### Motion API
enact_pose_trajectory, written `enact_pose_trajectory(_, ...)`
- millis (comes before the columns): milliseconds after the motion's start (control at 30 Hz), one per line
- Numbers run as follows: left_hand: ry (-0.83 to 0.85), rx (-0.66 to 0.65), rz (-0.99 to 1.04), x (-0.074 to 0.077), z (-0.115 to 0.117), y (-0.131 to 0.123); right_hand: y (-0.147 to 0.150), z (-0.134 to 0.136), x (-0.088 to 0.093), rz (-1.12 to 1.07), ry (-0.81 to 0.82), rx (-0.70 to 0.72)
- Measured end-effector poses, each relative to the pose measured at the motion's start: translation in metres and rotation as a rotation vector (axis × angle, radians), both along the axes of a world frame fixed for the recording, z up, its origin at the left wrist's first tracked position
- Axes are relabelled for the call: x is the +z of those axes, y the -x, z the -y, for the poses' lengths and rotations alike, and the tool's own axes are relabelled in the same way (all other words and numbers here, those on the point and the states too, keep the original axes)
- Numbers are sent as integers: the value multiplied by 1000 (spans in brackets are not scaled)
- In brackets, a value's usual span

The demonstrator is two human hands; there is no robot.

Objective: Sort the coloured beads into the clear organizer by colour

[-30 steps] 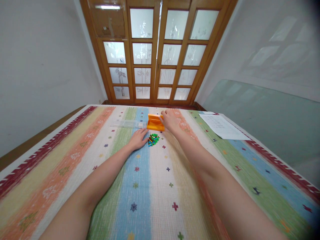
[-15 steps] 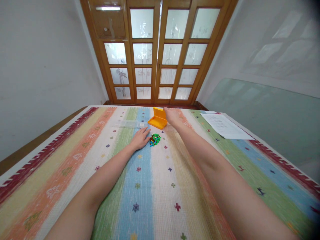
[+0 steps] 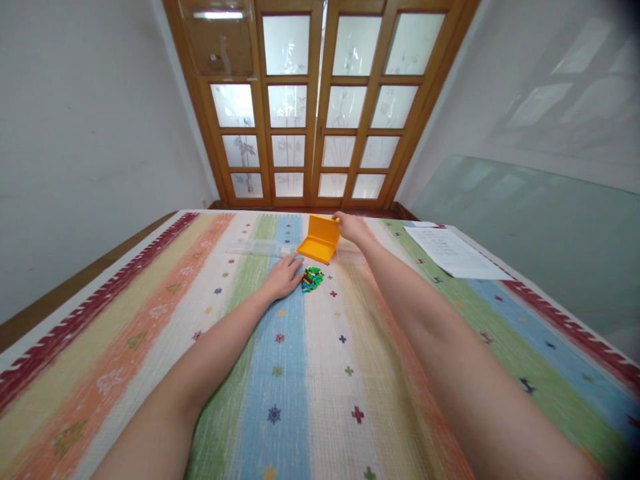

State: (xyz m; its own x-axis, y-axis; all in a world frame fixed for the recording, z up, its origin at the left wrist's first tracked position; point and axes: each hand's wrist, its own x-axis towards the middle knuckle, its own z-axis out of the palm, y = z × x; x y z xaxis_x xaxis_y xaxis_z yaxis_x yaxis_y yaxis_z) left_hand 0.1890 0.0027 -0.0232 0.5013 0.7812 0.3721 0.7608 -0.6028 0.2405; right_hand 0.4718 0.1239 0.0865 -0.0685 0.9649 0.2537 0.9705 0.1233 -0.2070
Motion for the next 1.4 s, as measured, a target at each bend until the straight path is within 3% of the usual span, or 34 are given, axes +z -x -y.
enact_pose_trajectory(333, 10, -4, -16, 0, 0, 1, 1, -1, -5, -73, -66, -15)
enact_pose_trajectory(500, 21, -28, -41, 1, -1, 0, 20, 6, -3, -90, -31, 12)
enact_pose_trajectory(700, 13, -35, -52, 4, 1, 0, 46, 17, 0, -5, -168, -9)
enact_pose_trajectory(867, 31, -42, -50, 5, 3, 0, 52, 35, -20, -16, -206, 160)
enact_pose_trajectory(1000, 36, -39, -42, 4, 2, -1, 40, 66, -49, -48, -198, 308)
enact_pose_trajectory(1133, 37, -25, -18, 2, 1, -2, 11, 98, -72, -150, -222, 276)
enact_pose_trajectory(1267, 27, 29, 20, 3, 2, -2, -18, 110, -78, -216, -248, 182)
enact_pose_trajectory(1400, 25, 16, 26, 5, 3, -2, -33, 112, -82, -164, -130, 145)
